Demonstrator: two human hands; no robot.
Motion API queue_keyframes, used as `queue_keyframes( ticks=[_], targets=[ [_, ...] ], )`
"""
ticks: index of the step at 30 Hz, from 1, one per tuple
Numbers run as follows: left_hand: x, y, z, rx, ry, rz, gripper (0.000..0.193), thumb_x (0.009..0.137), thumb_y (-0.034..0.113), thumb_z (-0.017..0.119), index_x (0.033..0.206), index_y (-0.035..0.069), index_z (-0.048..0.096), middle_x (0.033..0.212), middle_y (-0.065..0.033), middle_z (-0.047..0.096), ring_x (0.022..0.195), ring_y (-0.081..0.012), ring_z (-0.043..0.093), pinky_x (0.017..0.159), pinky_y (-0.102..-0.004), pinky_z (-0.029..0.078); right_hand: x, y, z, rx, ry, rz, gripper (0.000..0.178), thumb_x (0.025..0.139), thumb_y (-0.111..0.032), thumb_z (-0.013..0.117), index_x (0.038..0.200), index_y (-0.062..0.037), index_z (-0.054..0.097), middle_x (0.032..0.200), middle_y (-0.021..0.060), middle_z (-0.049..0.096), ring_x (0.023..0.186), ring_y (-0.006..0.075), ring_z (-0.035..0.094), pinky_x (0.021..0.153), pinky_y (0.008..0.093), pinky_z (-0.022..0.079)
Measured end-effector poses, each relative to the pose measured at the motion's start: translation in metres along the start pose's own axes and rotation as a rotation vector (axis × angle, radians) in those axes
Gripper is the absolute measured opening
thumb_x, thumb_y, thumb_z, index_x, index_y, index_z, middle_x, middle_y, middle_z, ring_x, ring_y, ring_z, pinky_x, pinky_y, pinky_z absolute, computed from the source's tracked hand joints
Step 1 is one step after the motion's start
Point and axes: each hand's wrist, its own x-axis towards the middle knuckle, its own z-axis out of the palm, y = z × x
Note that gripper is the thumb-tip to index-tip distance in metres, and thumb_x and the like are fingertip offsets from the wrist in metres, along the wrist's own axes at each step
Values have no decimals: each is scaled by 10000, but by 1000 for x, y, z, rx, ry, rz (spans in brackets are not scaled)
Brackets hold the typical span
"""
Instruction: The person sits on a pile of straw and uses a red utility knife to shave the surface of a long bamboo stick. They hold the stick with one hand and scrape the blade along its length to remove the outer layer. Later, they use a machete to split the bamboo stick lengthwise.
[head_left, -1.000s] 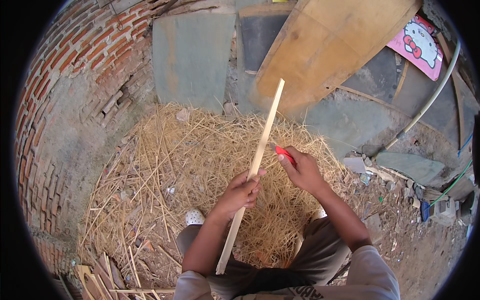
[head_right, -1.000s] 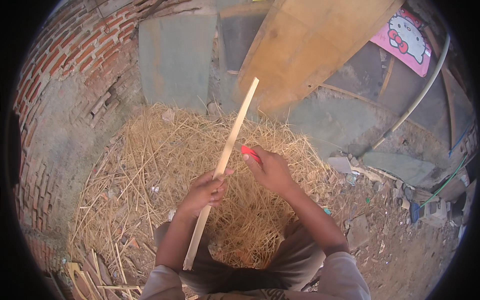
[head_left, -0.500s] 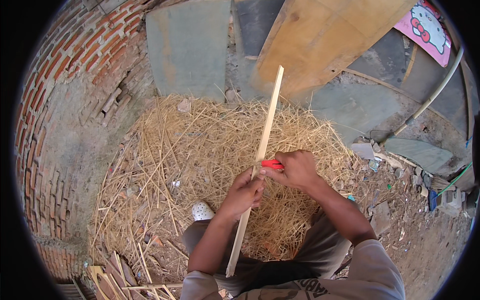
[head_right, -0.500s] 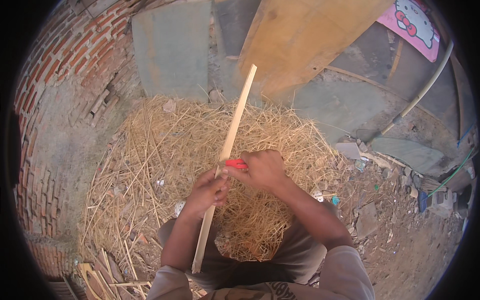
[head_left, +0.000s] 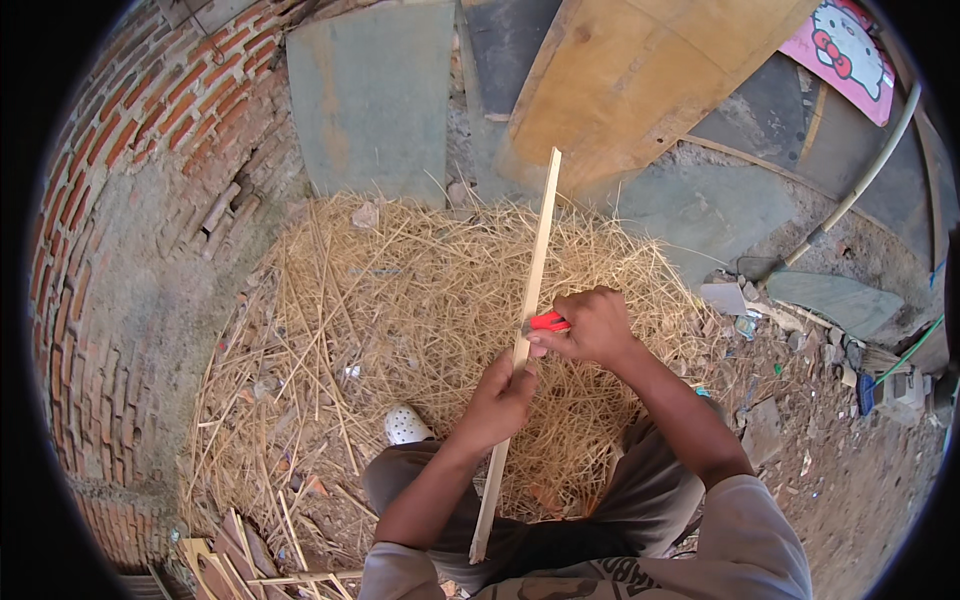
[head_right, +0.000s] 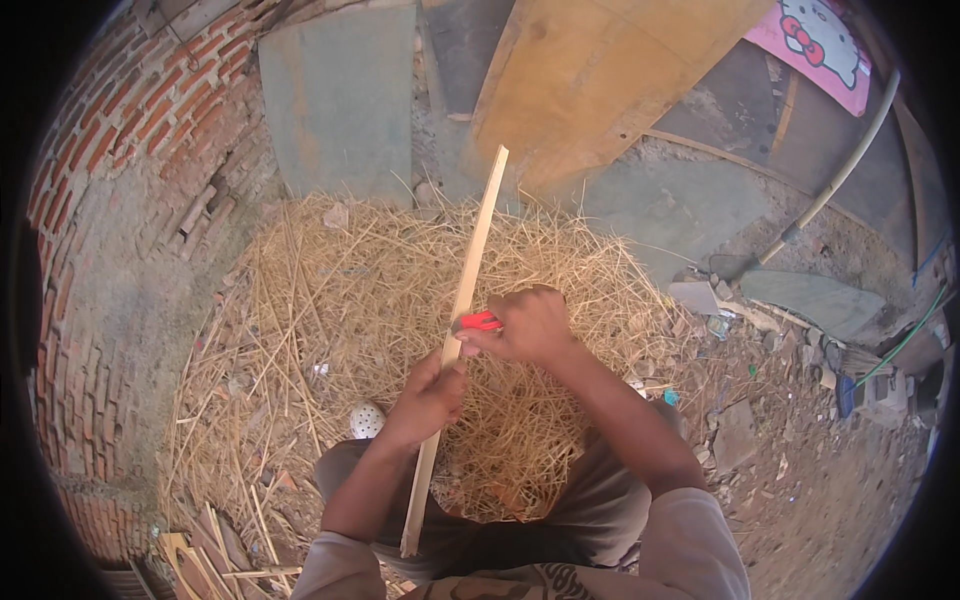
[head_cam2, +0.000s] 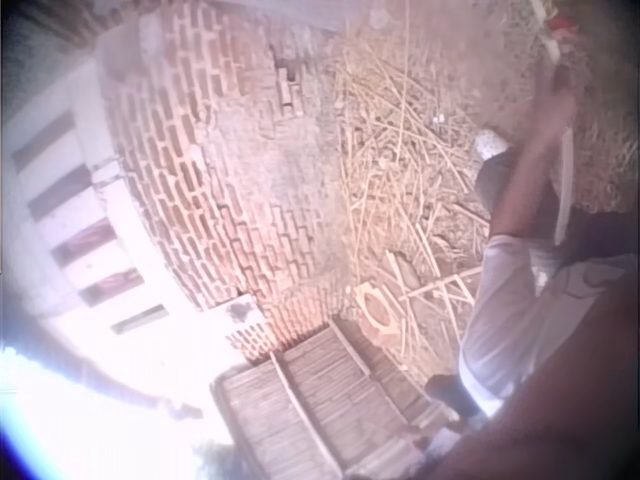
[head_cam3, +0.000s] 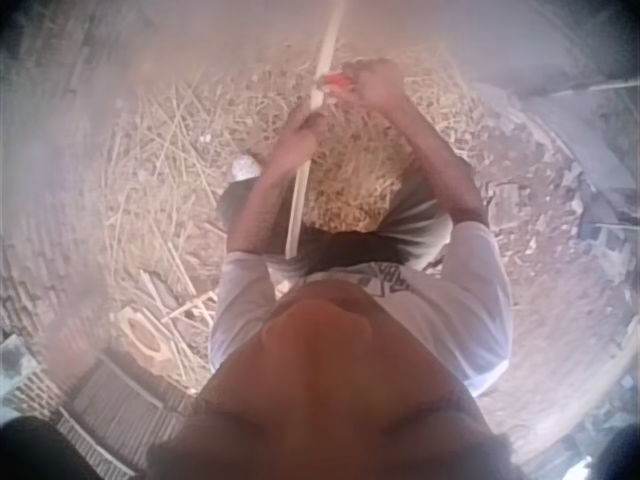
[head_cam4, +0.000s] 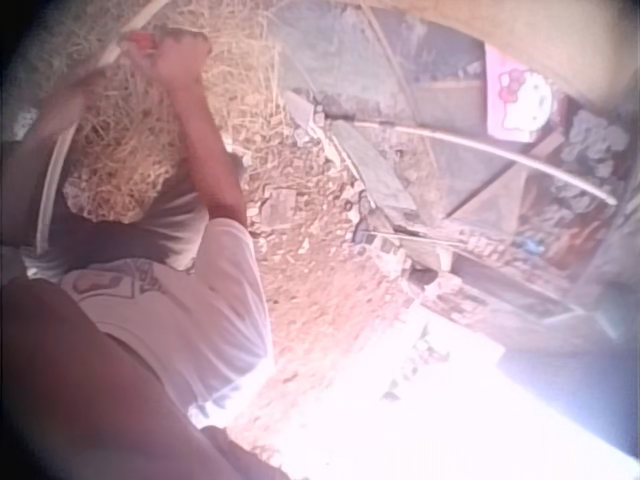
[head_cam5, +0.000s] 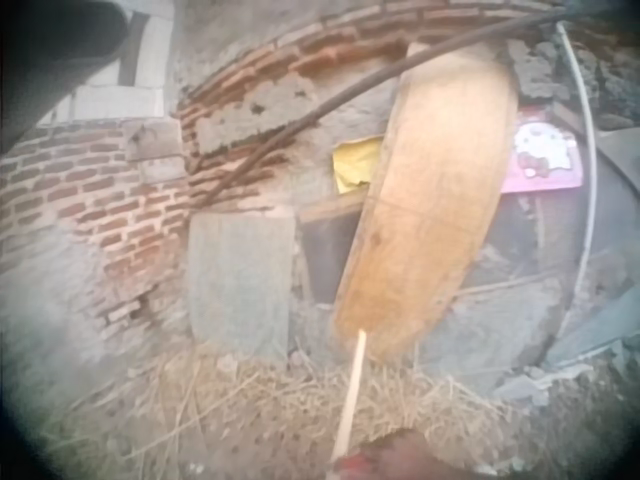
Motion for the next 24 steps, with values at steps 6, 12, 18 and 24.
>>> queue_keyframes(
  ticks=[6,12,18,24],
  targets=[
    [-14,-16,12,68,31,66,283,992,96,419,1269,91,476,694,39,423,520,-34,377,468,-213,365,1,13,2,-58,24,9,612,732,-725,611,570,-135,584,455,54,511,415,252,554,446,378,448],
    [-31,-30,16,121,6,74,313,977,45,422,1286,83,453,749,27,442,558,-40,387,495,-222,362,-5,18,3,3,-7,-35,607,764,-700,595,581,-121,582,486,62,504,443,282,540,453,389,415],
    [-64,-51,28,220,-114,81,312,965,24,463,1272,79,457,758,4,453,620,-60,428,550,-245,370,1,57,-4,-92,-30,252,617,816,-693,537,633,-112,639,514,96,570,479,289,594,495,409,478],
    [-89,-56,26,285,-139,66,273,1003,72,426,1274,85,464,673,71,401,546,-9,352,482,-202,307,1,80,-13,-122,-126,381,659,838,-718,470,756,-107,703,554,131,594,566,320,627,551,441,488]
  ],
)
